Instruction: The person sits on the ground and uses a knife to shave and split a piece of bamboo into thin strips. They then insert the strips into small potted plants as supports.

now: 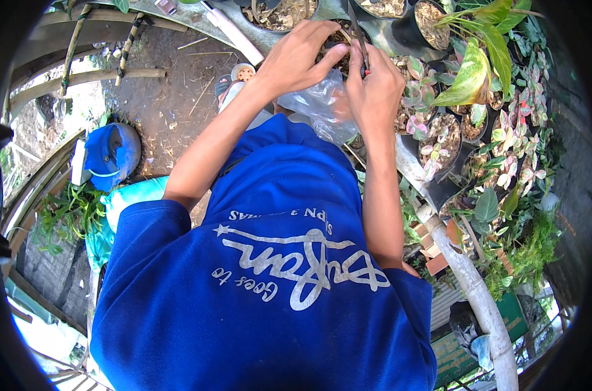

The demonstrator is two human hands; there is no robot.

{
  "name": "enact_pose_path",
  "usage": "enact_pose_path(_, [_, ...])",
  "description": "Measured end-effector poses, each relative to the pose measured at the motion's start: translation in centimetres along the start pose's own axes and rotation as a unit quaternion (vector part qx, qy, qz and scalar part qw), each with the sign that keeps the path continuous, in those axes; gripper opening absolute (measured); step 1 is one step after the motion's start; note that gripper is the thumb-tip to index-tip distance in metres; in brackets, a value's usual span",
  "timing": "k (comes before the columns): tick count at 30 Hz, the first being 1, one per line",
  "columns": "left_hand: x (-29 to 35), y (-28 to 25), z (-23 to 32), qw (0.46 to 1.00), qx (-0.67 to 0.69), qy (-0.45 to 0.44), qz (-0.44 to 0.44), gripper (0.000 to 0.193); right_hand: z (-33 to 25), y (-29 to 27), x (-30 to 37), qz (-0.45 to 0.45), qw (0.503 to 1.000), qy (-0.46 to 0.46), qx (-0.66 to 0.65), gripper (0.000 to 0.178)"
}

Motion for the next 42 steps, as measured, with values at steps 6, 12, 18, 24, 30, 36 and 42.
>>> enact_pose_path(6, [0.1,-0.1,0.4,0.999,0.037,0.027,-0.004,0.048,0.4,0.5,-0.3,0.01,0.999,0.021,-0.032,0.018])
enact_pose_path(12, [0.2,0.1,0.0,0.998,0.053,0.018,-0.016,0.044,0.1,1.2,-0.5,-0.003,0.999,0.027,-0.025,0.019])
enact_pose_path(18, [0.3,0.1,0.1,0.999,0.048,0.018,-0.016,0.046,0.0,1.0,-0.6,-0.003,0.997,0.07,-0.024,0.022])
enact_pose_path(24, [0.2,-0.6,0.2,0.996,0.075,0.001,0.04,0.039,1.0,-0.5,0.8,-0.018,0.989,0.129,-0.069,0.023])
enact_pose_path(30, [0.6,-0.5,0.3,0.998,0.058,0.015,0.02,0.018,2.2,0.1,1.5,-0.012,0.976,0.179,-0.122,0.016])
enact_pose_path(36, [0.5,-0.2,0.6,0.998,0.053,0.035,0.008,0.012,2.0,-0.3,0.9,0.015,0.991,0.122,-0.057,0.016])
enact_pose_path(42, [0.4,-0.6,0.9,0.998,0.053,0.022,0.019,0.025,1.0,-0.1,0.9,0.018,0.997,0.064,-0.05,0.014])
Point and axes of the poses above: each hand's wrist, its own x-axis away from the middle knuckle, its own y-axis out of the palm, z = x × y, the point moved 5 cm from there along -x, towards the middle knuckle, and after that the axes turned 14 degrees about z, right-handed, at the moved point
